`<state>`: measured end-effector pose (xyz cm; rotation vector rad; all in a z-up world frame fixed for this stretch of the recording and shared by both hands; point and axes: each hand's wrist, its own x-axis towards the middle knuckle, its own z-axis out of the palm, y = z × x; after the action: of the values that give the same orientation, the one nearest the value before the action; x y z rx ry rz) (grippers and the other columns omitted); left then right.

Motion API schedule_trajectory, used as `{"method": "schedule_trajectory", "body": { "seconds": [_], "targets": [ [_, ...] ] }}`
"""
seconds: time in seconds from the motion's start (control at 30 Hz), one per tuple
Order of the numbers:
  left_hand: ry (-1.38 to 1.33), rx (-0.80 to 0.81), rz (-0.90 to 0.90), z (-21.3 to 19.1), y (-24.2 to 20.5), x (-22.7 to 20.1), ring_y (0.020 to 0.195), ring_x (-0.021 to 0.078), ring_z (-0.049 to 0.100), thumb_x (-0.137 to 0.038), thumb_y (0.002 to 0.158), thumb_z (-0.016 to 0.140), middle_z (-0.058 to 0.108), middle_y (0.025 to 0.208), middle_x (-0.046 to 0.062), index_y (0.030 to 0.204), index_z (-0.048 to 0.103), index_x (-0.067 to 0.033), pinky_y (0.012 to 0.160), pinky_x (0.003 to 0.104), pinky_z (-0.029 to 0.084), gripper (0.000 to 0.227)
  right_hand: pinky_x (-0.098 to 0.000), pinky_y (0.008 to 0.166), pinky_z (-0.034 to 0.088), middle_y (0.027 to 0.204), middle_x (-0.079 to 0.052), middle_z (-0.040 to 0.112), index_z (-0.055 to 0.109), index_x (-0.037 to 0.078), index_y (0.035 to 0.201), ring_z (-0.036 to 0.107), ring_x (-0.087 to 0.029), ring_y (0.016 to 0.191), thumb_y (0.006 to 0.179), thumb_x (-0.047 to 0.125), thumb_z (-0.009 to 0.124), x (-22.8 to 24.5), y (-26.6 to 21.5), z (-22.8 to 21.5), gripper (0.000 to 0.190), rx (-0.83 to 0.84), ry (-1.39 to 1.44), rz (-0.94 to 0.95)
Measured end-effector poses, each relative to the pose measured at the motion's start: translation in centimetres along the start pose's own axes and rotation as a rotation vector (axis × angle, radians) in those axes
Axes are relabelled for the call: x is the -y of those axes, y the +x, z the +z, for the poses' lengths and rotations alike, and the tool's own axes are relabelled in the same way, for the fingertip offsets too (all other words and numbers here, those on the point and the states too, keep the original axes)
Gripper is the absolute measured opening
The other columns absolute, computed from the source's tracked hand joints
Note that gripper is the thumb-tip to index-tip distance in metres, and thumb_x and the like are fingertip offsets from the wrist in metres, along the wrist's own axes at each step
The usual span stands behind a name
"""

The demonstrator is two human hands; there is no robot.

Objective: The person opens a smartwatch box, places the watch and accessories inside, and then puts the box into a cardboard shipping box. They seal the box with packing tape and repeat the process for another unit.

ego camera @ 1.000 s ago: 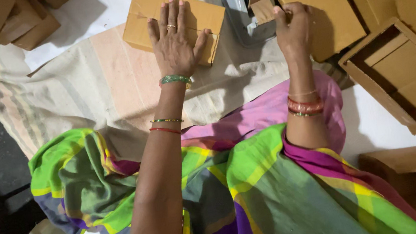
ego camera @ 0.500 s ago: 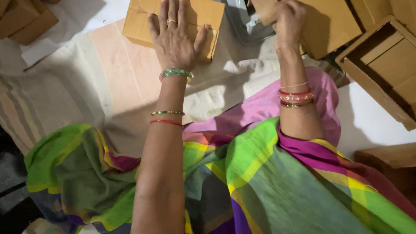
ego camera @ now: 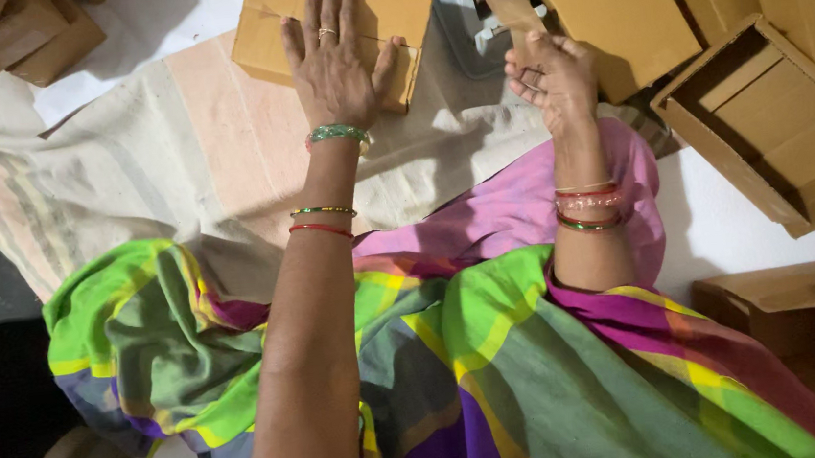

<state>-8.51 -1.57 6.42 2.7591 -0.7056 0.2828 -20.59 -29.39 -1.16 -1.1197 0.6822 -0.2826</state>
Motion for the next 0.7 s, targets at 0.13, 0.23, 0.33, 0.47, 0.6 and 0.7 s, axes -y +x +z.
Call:
{"method": "schedule_trajectory", "body": {
  "seconds": [0.13, 0.23, 0.33, 0.47, 0.6, 0.7],
  "targets": [
    [0.009, 0.01, -0.011, -0.3, 0.2, 0.0, 0.155, 0.0263, 0.021, -0.068, 0.102, 0.042, 0.03, 0.167, 0.009, 0.16, 0.032, -0.0104, 0.126, 0.055, 0.009, 0.082, -0.0334, 0.054, 0.057, 0.077, -0.013, 0.076, 0.07, 0.0, 0.093, 0.072, -0.019, 0.064, 0.092, 0.014, 0.077, -0.3, 1.3, 0.6, 0.015, 0.003, -0.289, -0.05],
    [0.007, 0.02, -0.008, 0.1, -0.1, 0.1, 0.156, 0.0263, 0.019, -0.068, 0.103, 0.04, 0.027, 0.169, 0.008, 0.162, 0.031, -0.0103, 0.126, 0.055, 0.008, 0.083, -0.0352, 0.059, 0.056, 0.081, -0.013, 0.072, 0.065, -0.008, 0.092, 0.071, -0.021, 0.069, 0.09, 0.001, 0.074, -1.6, 3.2, 0.5, 0.013, -0.015, -0.454, -0.168],
    [-0.028, -0.038, 0.003, 1.1, 0.1, 0.7, 0.154, 0.0281, 0.025, -0.064, 0.103, 0.05, 0.034, 0.165, 0.011, 0.159, 0.031, -0.0104, 0.124, 0.055, 0.008, 0.08, -0.0356, 0.065, 0.054, 0.08, -0.014, 0.071, 0.07, -0.001, 0.088, 0.07, -0.024, 0.073, 0.089, 0.002, 0.071, -1.3, 3.8, -0.6, 0.003, -0.053, -0.999, -0.185],
    [-0.293, 0.014, -0.015, 1.9, 2.7, 4.5, 0.143, 0.0276, 0.048, -0.035, 0.09, 0.075, 0.057, 0.147, 0.012, 0.159, 0.021, -0.0105, 0.119, 0.046, 0.031, 0.091, -0.0348, 0.068, 0.053, 0.08, -0.014, 0.071, 0.07, 0.003, 0.088, 0.07, -0.025, 0.075, 0.09, 0.001, 0.066, 0.9, 1.6, -1.1, 0.005, -0.106, -1.388, -0.33],
    [-0.526, 0.033, 0.031, 2.4, 3.3, 9.0, 0.129, 0.0273, 0.064, -0.002, 0.088, 0.07, 0.069, 0.141, 0.005, 0.163, 0.015, -0.0133, 0.107, 0.036, 0.052, 0.093, -0.0272, 0.058, 0.055, 0.089, -0.01, 0.07, 0.056, 0.001, 0.1, 0.075, -0.016, 0.078, 0.106, 0.006, 0.065, 2.8, -1.2, 2.4, 0.011, 0.124, -0.524, -0.6],
    [-0.525, 0.032, 0.02, 3.3, 3.0, 9.4, 0.127, 0.0289, 0.066, 0.012, 0.084, 0.058, 0.069, 0.143, 0.004, 0.163, 0.015, -0.0151, 0.104, 0.034, 0.055, 0.094, -0.0217, 0.053, 0.056, 0.097, -0.011, 0.072, 0.059, 0.0, 0.108, 0.076, -0.014, 0.079, 0.11, 0.008, 0.064, 3.9, -2.0, 7.0, 0.01, 0.323, -0.246, -0.67]
  ]
}}
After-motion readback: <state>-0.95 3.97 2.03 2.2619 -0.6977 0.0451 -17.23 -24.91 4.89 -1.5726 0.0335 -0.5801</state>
